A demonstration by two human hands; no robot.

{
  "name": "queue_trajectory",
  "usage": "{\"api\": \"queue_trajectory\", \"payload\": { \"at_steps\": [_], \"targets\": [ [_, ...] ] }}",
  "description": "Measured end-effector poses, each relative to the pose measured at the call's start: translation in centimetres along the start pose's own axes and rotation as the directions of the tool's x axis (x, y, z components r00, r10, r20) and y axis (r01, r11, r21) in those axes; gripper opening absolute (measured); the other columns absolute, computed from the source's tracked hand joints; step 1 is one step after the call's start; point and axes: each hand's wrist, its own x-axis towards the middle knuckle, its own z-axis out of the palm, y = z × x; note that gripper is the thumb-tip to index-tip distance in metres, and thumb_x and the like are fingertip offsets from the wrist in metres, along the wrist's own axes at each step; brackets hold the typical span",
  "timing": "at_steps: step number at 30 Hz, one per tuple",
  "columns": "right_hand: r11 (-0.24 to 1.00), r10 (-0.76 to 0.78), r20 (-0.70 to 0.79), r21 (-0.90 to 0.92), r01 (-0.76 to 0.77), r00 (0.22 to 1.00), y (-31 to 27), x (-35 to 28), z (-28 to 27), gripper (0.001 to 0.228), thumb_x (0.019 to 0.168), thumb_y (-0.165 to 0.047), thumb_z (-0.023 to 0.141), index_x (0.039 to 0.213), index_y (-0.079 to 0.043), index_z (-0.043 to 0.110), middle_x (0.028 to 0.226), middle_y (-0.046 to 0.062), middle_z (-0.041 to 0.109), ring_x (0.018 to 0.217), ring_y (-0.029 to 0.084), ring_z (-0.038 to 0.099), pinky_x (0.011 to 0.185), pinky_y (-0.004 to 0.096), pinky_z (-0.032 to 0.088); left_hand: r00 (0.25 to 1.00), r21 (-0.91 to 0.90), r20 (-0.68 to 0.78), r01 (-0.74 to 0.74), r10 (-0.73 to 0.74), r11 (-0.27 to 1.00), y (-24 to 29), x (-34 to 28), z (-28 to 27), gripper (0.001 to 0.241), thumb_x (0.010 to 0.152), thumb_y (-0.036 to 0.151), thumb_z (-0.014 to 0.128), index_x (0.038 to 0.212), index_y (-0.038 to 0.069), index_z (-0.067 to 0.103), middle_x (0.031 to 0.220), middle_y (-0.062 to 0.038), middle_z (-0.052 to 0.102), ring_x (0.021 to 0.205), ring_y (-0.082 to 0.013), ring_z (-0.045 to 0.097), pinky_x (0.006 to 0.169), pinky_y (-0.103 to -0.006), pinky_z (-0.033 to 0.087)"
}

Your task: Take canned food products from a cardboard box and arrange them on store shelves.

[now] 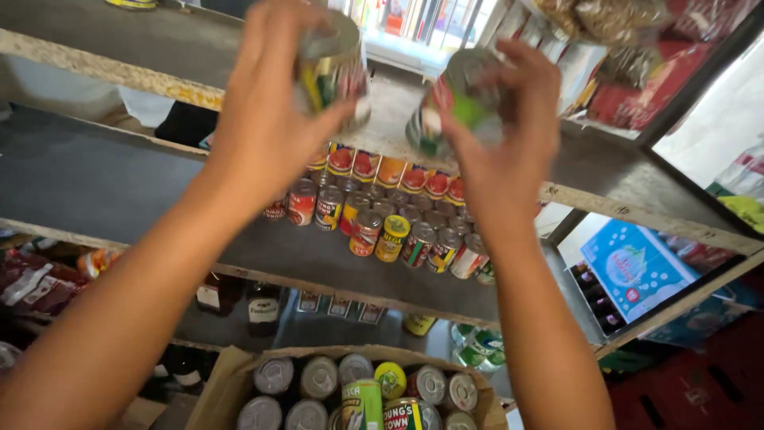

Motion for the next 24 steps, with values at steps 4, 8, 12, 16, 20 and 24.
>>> {"api": "queue_trajectory", "payload": {
  "at_steps": [4,8,12,16,20,24],
  "targets": [
    [0.988,-0.144,-0.039,-0.069,0.141,0.989,8.2,2.5,4.4,0.046,0.091,0.002,0.091,0.121,-0.003,0.056,0.141,0.011,0.053,0.130,0.022,0.064,0.113,0.030,0.058,0.998,-0.013,-0.038,0.043,-0.044,0.999,-6.7,1.4,4.2,0.067,0.082,0.005,0.091,0.133,0.004,0.047,0.135,-0.019,0.060,0.129,-0.0419,0.058,0.106,-0.0444,0.051],
    [0.984,-0.035,-0.011,-0.176,0.032,0.999,11.8,2.1,7.1,0.054,0.075,0.002,0.092,0.115,-0.005,0.057,0.120,0.011,0.057,0.111,0.022,0.065,0.099,0.031,0.057,0.989,0.007,0.015,0.145,-0.145,0.989,-9.1,0.7,6.3,0.067,0.080,0.009,0.094,0.128,0.006,0.049,0.123,-0.019,0.061,0.120,-0.0415,0.060,0.101,-0.0460,0.050],
    [0.993,0.018,0.107,-0.116,-0.005,0.994,12.7,2.3,6.2,0.052,0.083,0.002,0.087,0.120,-0.007,0.052,0.118,0.009,0.063,0.111,0.021,0.067,0.094,0.034,0.058,0.982,-0.063,0.092,0.173,-0.167,0.983,-8.8,0.5,7.6,0.064,0.077,0.006,0.089,0.127,0.007,0.050,0.121,-0.020,0.063,0.120,-0.0431,0.060,0.098,-0.0472,0.050],
    [0.973,0.098,0.218,-0.225,-0.048,0.971,13.2,2.8,3.8,0.052,0.083,0.002,0.086,0.119,-0.007,0.050,0.111,0.008,0.066,0.106,0.021,0.069,0.088,0.036,0.056,0.970,-0.108,0.176,0.190,-0.169,0.976,-8.4,1.7,10.9,0.065,0.074,0.008,0.088,0.127,0.010,0.048,0.117,-0.019,0.065,0.116,-0.0426,0.062,0.096,-0.0486,0.051],
    [0.956,0.166,0.294,-0.282,-0.081,0.941,15.0,2.9,1.9,0.057,0.087,-0.002,0.087,0.126,-0.008,0.045,0.116,0.009,0.066,0.109,0.022,0.069,0.087,0.036,0.054,0.922,-0.042,0.286,0.286,-0.263,0.957,-9.2,2.5,14.0,0.066,0.078,0.012,0.087,0.128,0.011,0.045,0.120,-0.021,0.061,0.114,-0.0456,0.060,0.090,-0.0504,0.051],
    [0.973,0.122,0.316,-0.227,-0.050,0.941,17.3,2.0,1.6,0.068,0.085,0.000,0.086,0.133,-0.007,0.039,0.125,0.015,0.060,0.117,0.027,0.065,0.092,0.038,0.056,0.954,-0.075,0.244,0.199,-0.175,0.977,-10.4,2.1,16.0,0.071,0.078,0.012,0.089,0.132,0.010,0.042,0.122,-0.020,0.062,0.119,-0.0459,0.060,0.093,-0.0502,0.052]
  ]
}}
